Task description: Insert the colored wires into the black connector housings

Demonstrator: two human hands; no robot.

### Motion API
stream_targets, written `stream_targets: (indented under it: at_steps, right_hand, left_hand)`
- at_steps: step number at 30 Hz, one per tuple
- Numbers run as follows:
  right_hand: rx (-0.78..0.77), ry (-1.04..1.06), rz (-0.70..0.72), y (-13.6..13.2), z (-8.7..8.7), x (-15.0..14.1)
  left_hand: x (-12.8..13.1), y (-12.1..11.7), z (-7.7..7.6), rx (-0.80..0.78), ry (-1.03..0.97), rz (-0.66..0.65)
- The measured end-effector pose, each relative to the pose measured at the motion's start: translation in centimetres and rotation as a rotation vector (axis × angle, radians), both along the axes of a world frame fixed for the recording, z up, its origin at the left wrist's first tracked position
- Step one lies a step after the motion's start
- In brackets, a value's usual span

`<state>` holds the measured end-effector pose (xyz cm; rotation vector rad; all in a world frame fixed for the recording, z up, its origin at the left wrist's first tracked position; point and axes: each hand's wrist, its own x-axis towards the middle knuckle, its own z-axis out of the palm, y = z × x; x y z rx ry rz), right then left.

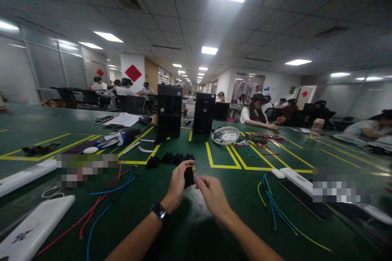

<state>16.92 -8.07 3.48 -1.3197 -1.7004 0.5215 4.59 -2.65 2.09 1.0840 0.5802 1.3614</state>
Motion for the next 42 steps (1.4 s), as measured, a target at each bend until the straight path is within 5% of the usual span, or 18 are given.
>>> stream_targets:
  at_steps: [7,15,19,30,34,42]
  right_hand:
    - [0.143,-0.406,-0.041,0.1,-0.9,-0.2]
    - [0.143,-0.551,-0.095,-0.2,-1.3,-0.4]
    - [0.157,-0.521,-0.098,0.0,-1.0,0.2]
    - [0.118,-0.412,-0.061,-0.1,-0.8,0.0]
    - [0.155,-0.406,-0.063,-0.4,0.1,0.4]
    - [0.129,-0.469,-0.033,0.0,-1.1,-0.1]
  left_hand:
    - [0.6,-0.6,0.0,-0.218,-0.132,0.003]
    - [0.7,-0.3,-0.4,-0.171,-0.110,0.016]
    - [0.3,-0.3,-0.1,-0.185,-0.146,-0.037]
    - [0.5,0.0,-1.0,-0.097,0.029,0.135]
    - [0.3,0.0,-0.8,-0.059,0.004,0.100]
    - [0.5,-1.0,0.3,-0.229,-0.124,0.044]
